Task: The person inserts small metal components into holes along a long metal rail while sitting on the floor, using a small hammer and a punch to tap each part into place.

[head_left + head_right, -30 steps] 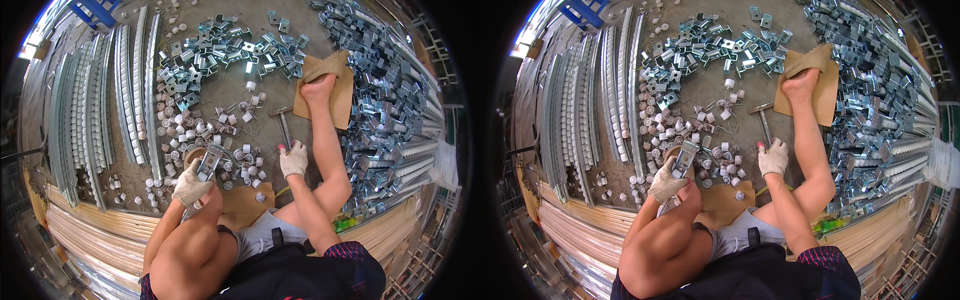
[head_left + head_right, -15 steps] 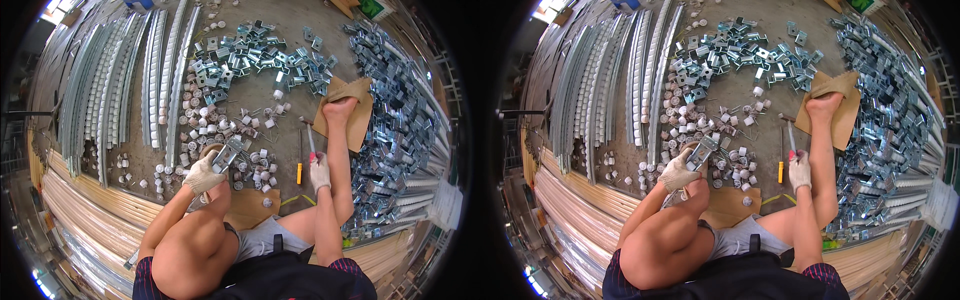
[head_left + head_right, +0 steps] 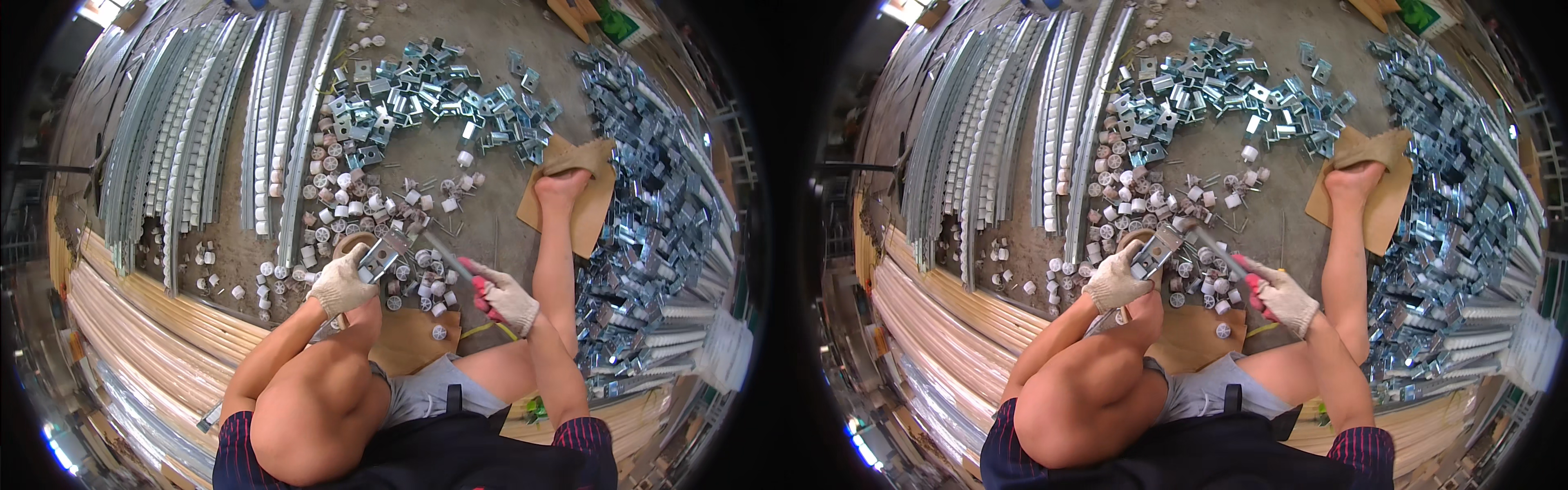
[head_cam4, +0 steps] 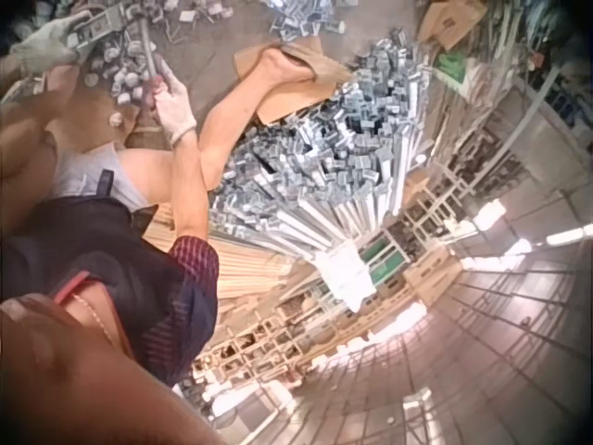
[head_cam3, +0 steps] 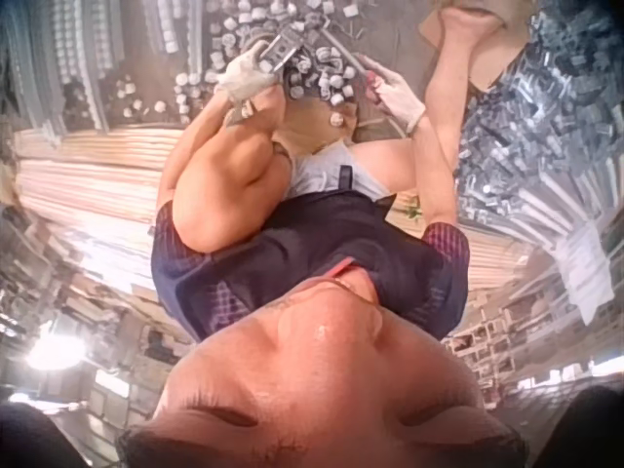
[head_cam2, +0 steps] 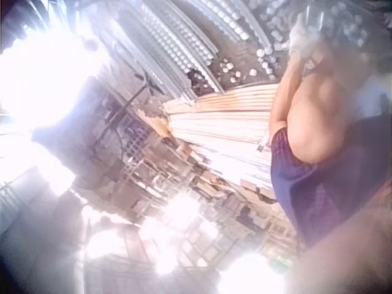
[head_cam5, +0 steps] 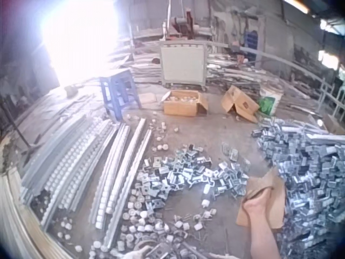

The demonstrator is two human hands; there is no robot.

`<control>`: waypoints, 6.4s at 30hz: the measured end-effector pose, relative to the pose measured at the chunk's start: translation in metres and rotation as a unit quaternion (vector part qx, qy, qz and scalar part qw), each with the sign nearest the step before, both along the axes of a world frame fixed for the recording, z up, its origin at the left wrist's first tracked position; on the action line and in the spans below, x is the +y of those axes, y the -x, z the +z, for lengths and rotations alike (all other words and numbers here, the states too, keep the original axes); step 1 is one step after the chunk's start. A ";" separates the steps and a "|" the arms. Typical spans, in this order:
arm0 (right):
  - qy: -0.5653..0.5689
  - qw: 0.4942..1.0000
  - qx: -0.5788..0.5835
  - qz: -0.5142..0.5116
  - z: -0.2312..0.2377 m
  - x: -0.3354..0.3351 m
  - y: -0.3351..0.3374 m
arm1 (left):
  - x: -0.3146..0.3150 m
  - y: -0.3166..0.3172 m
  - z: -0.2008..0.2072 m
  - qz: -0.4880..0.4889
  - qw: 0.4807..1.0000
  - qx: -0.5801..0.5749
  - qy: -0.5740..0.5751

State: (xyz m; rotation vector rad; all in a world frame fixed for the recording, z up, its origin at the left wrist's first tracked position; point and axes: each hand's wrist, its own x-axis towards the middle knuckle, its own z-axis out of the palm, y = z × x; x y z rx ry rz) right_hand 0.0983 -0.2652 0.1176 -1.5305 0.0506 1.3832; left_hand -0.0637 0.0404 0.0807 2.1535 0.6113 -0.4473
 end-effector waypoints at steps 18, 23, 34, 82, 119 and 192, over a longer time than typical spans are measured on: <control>0.021 0.992 -0.110 0.067 0.014 0.003 0.015 | -0.001 -0.024 0.018 -0.015 1.000 -0.006 0.023; 0.041 0.997 -0.054 0.026 0.021 0.002 0.006 | -0.005 -0.020 0.012 -0.002 1.000 -0.008 -0.011; -0.001 0.998 -0.005 -0.059 -0.016 -0.016 0.024 | -0.012 -0.032 -0.028 -0.034 0.999 -0.003 -0.006; -0.040 0.795 -0.515 0.317 -0.021 0.026 0.039 | 0.078 0.049 0.200 -0.320 0.808 -0.166 -0.466; -0.107 0.816 -0.305 -0.478 0.091 -0.248 -0.249 | -0.039 -0.018 0.225 -0.295 0.935 -0.154 0.122; 0.167 0.898 -0.385 0.131 -0.128 -0.008 0.017 | 0.317 0.069 -0.060 0.352 0.921 0.147 -0.075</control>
